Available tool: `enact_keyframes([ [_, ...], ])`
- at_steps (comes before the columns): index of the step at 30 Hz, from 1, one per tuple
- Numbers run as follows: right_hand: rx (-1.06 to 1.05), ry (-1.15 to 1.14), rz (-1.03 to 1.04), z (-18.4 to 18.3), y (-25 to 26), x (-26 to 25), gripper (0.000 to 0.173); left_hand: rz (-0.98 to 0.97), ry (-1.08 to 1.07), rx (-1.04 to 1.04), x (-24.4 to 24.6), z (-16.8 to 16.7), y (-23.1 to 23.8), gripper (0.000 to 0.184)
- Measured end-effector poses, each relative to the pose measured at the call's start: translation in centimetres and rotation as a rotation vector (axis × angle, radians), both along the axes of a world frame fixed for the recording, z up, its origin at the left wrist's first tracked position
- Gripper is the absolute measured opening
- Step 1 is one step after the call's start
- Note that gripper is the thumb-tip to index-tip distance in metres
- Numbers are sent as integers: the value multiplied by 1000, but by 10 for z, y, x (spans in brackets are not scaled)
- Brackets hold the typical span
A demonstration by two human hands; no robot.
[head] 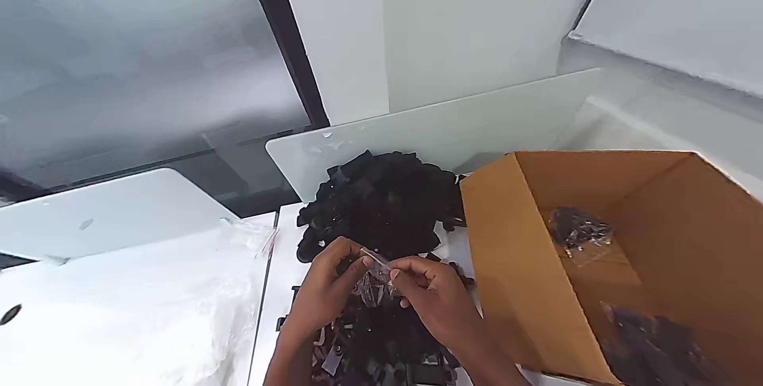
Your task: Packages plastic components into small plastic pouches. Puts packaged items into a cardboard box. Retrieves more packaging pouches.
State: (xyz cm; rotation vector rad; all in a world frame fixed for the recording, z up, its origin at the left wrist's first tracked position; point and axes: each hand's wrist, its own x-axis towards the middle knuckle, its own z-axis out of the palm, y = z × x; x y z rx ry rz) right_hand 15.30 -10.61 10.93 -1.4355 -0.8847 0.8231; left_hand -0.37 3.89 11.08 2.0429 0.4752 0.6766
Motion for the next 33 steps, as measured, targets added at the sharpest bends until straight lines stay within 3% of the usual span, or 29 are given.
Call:
enact_keyframes([
  [5, 3, 171, 50, -6, 8, -6, 10, 293, -71, -208, -2, -5, -26, 25],
  [12, 36, 94, 49, -18, 10, -13, 7, 227, -153, -502, -1, -11, -43, 14],
  [16, 20, 202, 70, -18, 12, -13, 16, 138, -252, -684, -2, -14, -44, 6],
  [19, 16, 298, 148, -14, 11, -10, 11, 109, -298, -718, -5, -19, -43, 5],
  [24, -6, 248, 194, -7, 7, -6, 4, 61, -305, -756, -11, -21, -43, 7],
  [28, 20, 414, 111, -6, 7, -5, 4, 19, -283, -716, -18, -21, -39, 12],
  [30, 43, 242, 15, -11, 8, -5, 7, 53, -223, -630, -19, -18, -39, 11],
  [33, 85, -255, -52, -17, 6, -3, 17, 171, -74, -374, -15, -12, -40, 10],
])
